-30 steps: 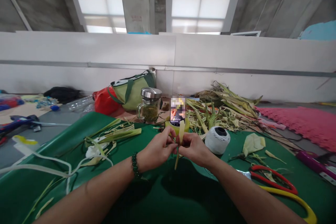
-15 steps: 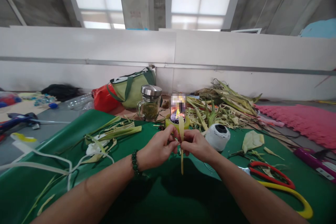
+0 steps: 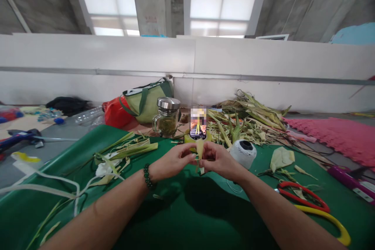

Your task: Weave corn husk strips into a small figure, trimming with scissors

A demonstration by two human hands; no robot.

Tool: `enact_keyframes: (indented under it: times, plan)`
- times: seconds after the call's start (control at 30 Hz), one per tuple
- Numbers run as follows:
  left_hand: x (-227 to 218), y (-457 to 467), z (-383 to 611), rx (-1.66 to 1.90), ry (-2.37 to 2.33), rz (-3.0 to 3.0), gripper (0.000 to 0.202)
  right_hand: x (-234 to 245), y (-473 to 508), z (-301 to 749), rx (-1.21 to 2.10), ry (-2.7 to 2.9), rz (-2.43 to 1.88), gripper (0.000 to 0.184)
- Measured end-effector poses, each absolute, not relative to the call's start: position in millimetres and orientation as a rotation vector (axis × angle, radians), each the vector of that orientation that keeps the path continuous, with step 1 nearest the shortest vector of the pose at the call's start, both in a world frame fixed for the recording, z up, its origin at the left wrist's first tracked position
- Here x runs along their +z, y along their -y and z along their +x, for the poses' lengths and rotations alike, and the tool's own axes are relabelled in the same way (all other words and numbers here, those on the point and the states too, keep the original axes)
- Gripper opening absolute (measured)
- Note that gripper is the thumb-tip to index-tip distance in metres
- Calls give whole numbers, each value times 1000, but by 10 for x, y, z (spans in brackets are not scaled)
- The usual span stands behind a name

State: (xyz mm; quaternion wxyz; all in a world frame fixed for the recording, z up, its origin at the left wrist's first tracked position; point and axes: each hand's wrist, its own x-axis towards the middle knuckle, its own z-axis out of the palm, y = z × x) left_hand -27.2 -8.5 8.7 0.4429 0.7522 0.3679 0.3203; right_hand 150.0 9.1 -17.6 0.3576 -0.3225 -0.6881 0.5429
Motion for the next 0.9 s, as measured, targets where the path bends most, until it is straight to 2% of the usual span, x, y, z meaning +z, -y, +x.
enact_keyframes:
  times: [0.27, 0.4, 0.5, 0.67, 0.73, 0.9]
  plan:
    - [80, 45, -308, 781, -1088, 2022, 16, -162, -138, 1566, 1425, 1781, -764, 28]
    - [96, 51, -314, 752, -1039, 2001, 28, -169, -139, 1562, 1254, 1804, -785, 28]
    - [150, 61, -346, 646, -931, 1872, 39, -200, -110, 1548, 1090, 1905, -786, 19]
    - [239, 26, -464, 791, -989, 1861, 28, -214, -68, 1570, 573, 2116, -866, 5]
    - [247, 25, -472, 786, -980, 1891, 21, -204, -59, 1578, 503, 2164, -851, 4]
    - [170, 50, -387, 647, -1017, 1962, 29, -210, -31, 1560, 448, 2239, -761, 11]
